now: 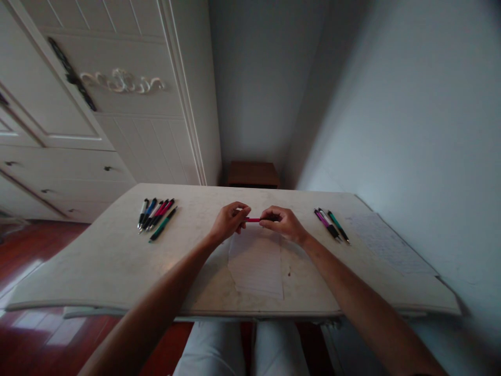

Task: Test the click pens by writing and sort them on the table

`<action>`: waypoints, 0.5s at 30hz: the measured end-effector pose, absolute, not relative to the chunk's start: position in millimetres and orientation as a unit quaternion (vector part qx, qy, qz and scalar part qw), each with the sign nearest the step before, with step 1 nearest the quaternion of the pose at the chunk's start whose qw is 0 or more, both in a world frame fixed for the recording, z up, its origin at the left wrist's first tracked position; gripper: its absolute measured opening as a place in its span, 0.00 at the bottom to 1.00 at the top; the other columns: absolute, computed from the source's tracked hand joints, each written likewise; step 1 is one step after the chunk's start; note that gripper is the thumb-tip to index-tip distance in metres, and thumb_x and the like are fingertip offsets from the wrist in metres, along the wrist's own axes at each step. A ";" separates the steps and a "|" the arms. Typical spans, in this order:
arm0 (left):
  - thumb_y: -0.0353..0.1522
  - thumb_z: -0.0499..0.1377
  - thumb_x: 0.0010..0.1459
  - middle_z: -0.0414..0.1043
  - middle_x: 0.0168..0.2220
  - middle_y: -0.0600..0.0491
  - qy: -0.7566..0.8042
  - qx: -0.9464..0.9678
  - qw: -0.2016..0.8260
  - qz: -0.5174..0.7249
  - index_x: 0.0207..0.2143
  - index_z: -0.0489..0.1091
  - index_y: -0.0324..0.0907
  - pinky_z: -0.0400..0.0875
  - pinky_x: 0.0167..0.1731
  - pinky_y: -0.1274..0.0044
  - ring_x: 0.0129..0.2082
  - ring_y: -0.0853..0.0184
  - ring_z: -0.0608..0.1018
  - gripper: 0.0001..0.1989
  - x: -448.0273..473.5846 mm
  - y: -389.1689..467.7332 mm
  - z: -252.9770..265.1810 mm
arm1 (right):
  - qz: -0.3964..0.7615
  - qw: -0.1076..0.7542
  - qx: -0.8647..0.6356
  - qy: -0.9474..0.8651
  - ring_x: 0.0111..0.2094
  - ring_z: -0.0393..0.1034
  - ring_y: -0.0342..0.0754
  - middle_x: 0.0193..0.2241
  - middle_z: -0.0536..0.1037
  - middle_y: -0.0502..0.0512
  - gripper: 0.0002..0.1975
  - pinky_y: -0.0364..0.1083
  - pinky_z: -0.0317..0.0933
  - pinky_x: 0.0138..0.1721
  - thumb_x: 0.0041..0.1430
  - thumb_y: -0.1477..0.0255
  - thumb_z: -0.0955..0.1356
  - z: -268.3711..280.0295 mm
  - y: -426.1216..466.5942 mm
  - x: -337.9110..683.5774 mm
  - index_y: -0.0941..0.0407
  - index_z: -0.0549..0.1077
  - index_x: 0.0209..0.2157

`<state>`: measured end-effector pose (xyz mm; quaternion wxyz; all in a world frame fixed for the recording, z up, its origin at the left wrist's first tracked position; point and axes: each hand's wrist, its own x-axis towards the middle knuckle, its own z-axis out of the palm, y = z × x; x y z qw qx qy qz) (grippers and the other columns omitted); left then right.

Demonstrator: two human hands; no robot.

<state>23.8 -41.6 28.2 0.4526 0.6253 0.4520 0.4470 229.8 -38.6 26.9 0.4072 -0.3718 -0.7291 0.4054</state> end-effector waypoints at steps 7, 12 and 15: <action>0.45 0.66 0.48 0.74 0.30 0.51 0.425 0.622 0.458 0.473 0.40 0.69 0.37 0.66 0.18 0.81 0.19 0.73 0.73 0.23 21.3 -40.9 30.2 | 0.414 0.430 -0.390 -0.701 0.27 0.68 0.44 0.26 0.75 0.52 0.14 0.44 0.62 0.30 0.51 0.60 0.72 26.2 -36.1 231.5 0.58 0.76 0.30; 0.38 0.70 0.43 0.74 0.30 0.51 0.410 0.638 0.439 0.482 0.38 0.71 0.37 0.70 0.25 0.79 0.25 0.71 0.75 0.21 20.7 -37.0 26.7 | 0.390 0.435 -0.423 -0.692 0.23 0.63 0.42 0.21 0.72 0.50 0.17 0.42 0.57 0.25 0.51 0.57 0.71 24.6 -33.4 234.8 0.58 0.76 0.28; 0.39 0.67 0.46 0.73 0.26 0.53 0.424 0.642 0.428 0.475 0.34 0.72 0.37 0.68 0.23 0.80 0.21 0.72 0.73 0.17 21.4 -36.6 26.4 | 0.400 0.426 -0.418 -0.696 0.23 0.64 0.42 0.21 0.73 0.50 0.17 0.42 0.58 0.25 0.52 0.57 0.71 23.1 -32.1 236.7 0.59 0.77 0.28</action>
